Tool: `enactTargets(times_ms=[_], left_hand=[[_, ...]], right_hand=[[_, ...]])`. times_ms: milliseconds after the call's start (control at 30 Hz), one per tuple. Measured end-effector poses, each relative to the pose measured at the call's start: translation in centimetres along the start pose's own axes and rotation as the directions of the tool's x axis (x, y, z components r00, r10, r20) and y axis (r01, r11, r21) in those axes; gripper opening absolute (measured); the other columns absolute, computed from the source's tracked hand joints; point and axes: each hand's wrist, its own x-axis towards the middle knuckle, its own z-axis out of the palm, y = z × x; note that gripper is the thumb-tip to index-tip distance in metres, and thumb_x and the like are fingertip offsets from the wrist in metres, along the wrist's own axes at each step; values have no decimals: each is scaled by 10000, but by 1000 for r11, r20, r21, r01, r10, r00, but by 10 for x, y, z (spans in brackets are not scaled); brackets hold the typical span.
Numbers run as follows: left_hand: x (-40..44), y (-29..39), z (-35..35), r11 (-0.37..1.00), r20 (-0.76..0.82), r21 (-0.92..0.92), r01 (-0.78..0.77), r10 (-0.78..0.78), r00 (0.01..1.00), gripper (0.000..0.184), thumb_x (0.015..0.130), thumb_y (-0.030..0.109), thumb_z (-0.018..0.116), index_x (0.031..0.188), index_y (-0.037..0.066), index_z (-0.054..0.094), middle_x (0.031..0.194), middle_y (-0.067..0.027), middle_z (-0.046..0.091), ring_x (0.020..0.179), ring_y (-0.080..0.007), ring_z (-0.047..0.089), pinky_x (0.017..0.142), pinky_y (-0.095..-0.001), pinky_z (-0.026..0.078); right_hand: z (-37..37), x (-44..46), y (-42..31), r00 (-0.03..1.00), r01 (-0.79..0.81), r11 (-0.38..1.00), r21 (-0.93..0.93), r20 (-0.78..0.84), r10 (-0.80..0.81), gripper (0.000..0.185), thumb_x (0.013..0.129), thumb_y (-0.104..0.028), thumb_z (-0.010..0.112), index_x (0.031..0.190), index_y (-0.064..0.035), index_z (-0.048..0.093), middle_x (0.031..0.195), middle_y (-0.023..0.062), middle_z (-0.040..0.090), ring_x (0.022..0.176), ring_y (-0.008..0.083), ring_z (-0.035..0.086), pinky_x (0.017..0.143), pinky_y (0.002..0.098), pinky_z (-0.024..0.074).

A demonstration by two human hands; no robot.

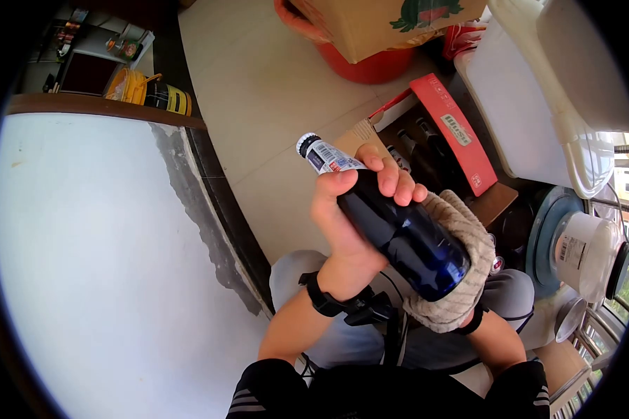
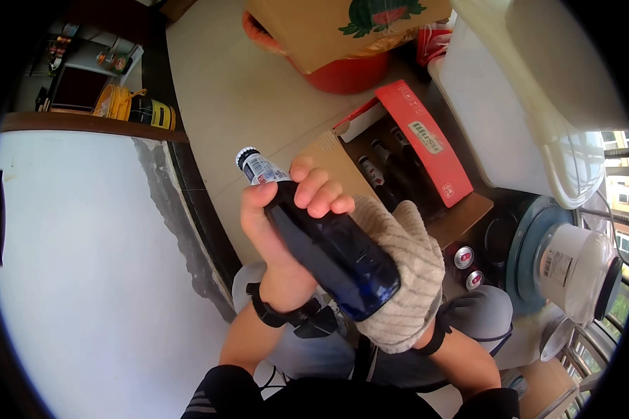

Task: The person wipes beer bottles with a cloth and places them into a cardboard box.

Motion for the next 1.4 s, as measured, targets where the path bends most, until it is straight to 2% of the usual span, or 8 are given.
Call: enactTargets(times_ms=[167, 500, 700, 767, 833, 933, 1200, 1400], left_hand=[[2, 1, -2, 994, 195, -51, 101, -90, 977, 270, 763, 340, 576, 886, 109, 508, 682, -38, 530, 638, -196, 543, 719, -381, 454], [2, 1, 2, 944, 420, 323, -71, -76, 904, 371, 756, 316, 618, 987, 89, 438, 709, -142, 605, 691, -324, 638, 810, -496, 509], [5, -12, 7, 903, 304, 400, -158, 32, 952, 403, 792, 351, 618, 1042, 83, 450, 780, -144, 601, 752, -323, 636, 820, -509, 502], [5, -14, 7, 893, 251, 426, -143, 35, 967, 356, 817, 355, 601, 1022, 96, 468, 772, -94, 569, 733, -279, 604, 802, -477, 491], [4, -16, 6, 882, 196, 452, -132, 47, 980, 313, 841, 359, 585, 1003, 110, 485, 764, -44, 538, 715, -235, 572, 785, -444, 480], [4, -20, 6, 869, 121, 474, -141, 94, 988, 300, 851, 351, 584, 993, 107, 483, 780, -43, 523, 728, -238, 571, 796, -445, 476], [-3, -35, 9, 810, -13, 566, -154, 195, 981, 338, 885, 281, 577, 1112, 54, 470, 904, -118, 561, 812, -280, 603, 876, -481, 478], [-8, -37, 18, 719, 10, 686, -116, 150, 989, 497, 870, 315, 599, 1230, 9, 449, 976, -141, 565, 909, -287, 597, 932, -458, 455]], right_hand=[[14, -21, 18, 966, 169, 985, 31, -201, -160, 591, 613, -207, 835, 1113, 19, 616, 1001, 174, 666, 913, 334, 654, 809, 393, 499], [20, -18, 45, 985, 140, 981, -132, -82, -152, 336, 827, -97, 645, 1123, 56, 602, 870, 193, 645, 673, 272, 624, 589, 348, 492], [22, -20, 43, 976, 104, 781, -616, -87, -199, 246, 908, -42, 572, 1082, 124, 623, 782, 262, 643, 549, 246, 607, 469, 311, 500], [31, -27, 49, 975, -31, 855, -517, -203, -87, 276, 923, -31, 559, 1146, 131, 574, 884, 242, 637, 676, 219, 608, 568, 278, 501], [58, -46, 76, 912, -330, 933, 143, -207, 355, 368, 947, -8, 526, 1290, 110, 467, 1090, 162, 618, 931, 181, 615, 783, 225, 503], [64, -43, 77, 876, -273, 257, 927, 129, 465, 318, 1023, -93, 415, 1316, 28, 434, 1202, 77, 550, 1095, 138, 544, 917, 211, 466], [57, -29, 54, 934, -83, -290, 953, 176, 311, 255, 1040, -224, 349, 1153, -41, 484, 1084, 54, 517, 1042, 130, 519, 936, 235, 436], [27, -19, 37, 888, -429, 738, 521, 91, 451, 362, 867, -268, 570, 1116, -37, 446, 1037, 118, 520, 950, 186, 538, 783, 264, 444]])
